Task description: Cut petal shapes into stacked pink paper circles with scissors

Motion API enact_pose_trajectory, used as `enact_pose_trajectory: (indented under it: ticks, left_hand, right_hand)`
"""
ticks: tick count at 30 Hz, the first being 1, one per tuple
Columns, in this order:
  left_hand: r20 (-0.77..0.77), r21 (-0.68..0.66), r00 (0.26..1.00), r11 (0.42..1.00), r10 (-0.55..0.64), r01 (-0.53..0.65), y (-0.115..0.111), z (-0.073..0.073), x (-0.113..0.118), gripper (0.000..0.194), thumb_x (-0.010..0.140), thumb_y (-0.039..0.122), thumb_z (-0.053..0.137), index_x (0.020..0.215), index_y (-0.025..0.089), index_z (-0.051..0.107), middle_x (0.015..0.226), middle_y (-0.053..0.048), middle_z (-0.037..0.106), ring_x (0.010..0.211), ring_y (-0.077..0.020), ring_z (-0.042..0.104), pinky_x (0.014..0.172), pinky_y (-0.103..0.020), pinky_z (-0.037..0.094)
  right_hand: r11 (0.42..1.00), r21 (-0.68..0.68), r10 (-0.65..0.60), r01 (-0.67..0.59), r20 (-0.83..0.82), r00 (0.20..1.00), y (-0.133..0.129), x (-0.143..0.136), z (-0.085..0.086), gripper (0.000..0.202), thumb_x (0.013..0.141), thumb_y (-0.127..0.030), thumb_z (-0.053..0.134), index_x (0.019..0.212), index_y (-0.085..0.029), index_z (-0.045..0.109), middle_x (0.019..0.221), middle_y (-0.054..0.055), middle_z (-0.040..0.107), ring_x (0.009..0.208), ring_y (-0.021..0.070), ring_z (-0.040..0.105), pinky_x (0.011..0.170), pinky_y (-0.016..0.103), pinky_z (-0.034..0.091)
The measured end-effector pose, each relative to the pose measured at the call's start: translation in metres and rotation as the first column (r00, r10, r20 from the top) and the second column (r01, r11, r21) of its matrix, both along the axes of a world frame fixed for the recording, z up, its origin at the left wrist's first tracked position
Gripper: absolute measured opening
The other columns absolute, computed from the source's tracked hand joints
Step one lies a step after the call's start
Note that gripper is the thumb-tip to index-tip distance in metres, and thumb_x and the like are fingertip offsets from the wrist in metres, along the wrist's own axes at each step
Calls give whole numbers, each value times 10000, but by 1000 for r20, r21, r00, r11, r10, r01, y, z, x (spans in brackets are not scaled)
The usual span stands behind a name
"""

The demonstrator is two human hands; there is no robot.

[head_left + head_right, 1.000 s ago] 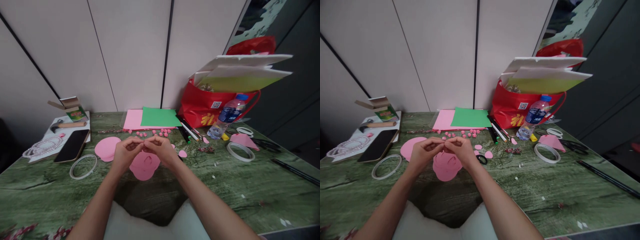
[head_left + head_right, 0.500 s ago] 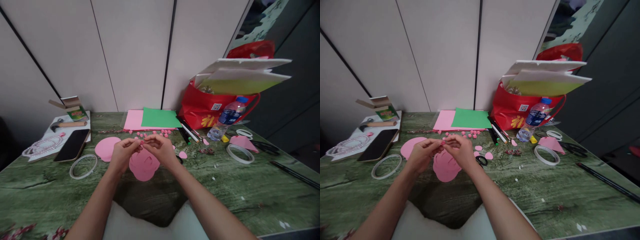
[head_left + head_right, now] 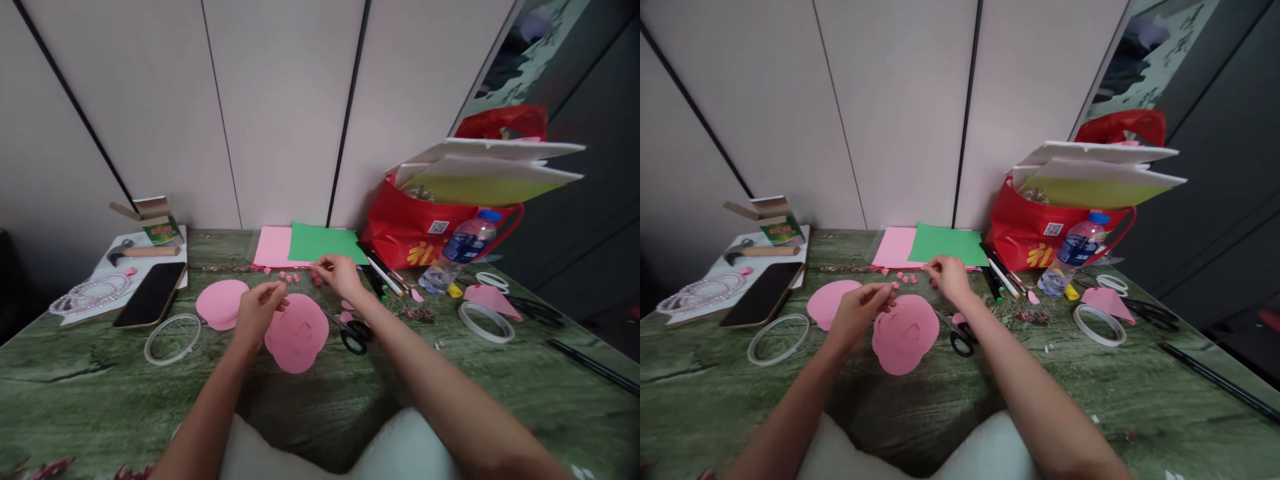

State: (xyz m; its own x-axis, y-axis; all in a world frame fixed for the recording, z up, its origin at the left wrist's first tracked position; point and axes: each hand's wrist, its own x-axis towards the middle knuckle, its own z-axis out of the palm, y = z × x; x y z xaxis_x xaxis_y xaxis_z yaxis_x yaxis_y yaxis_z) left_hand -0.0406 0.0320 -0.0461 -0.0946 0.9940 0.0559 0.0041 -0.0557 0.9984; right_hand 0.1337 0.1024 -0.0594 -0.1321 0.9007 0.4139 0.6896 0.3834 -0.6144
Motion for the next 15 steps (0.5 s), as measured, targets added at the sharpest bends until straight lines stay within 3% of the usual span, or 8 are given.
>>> enact_pose_trajectory:
  ticks: [4, 9, 15]
  left_hand:
    - [-21, 2, 1000, 1000, 5, -5, 3, -4, -1, 215, 654, 322, 628, 725, 121, 654, 562, -5, 607, 508, -100, 536, 491, -209, 439]
    - [-36, -6, 999, 1000, 9, -10, 3, -5, -3, 215, 666, 314, 613, 758, 125, 654, 605, -8, 620, 507, -94, 536, 473, -202, 430]
    - [-59, -14, 998, 999, 38, -39, 2, -3, -5, 198, 669, 305, 611, 745, 128, 660, 586, -5, 620, 496, -94, 533, 463, -197, 421]
  right_hand:
    - [996, -5, -86, 88, 152, 985, 30, 5, -9, 138, 752, -257, 594, 681, -160, 661, 643, 68, 655, 731, 193, 580, 655, 273, 388]
    - [999, -26, -31, 40, 273, 961, 48, -16, -24, 119, 751, -241, 592, 694, -176, 673, 786, 74, 652, 880, 189, 505, 766, 280, 348]
    - [998, -57, -17, 36, 316, 949, 56, -23, -38, 55, 683, -214, 651, 655, -175, 678, 836, 78, 639, 923, 209, 469, 773, 299, 336]
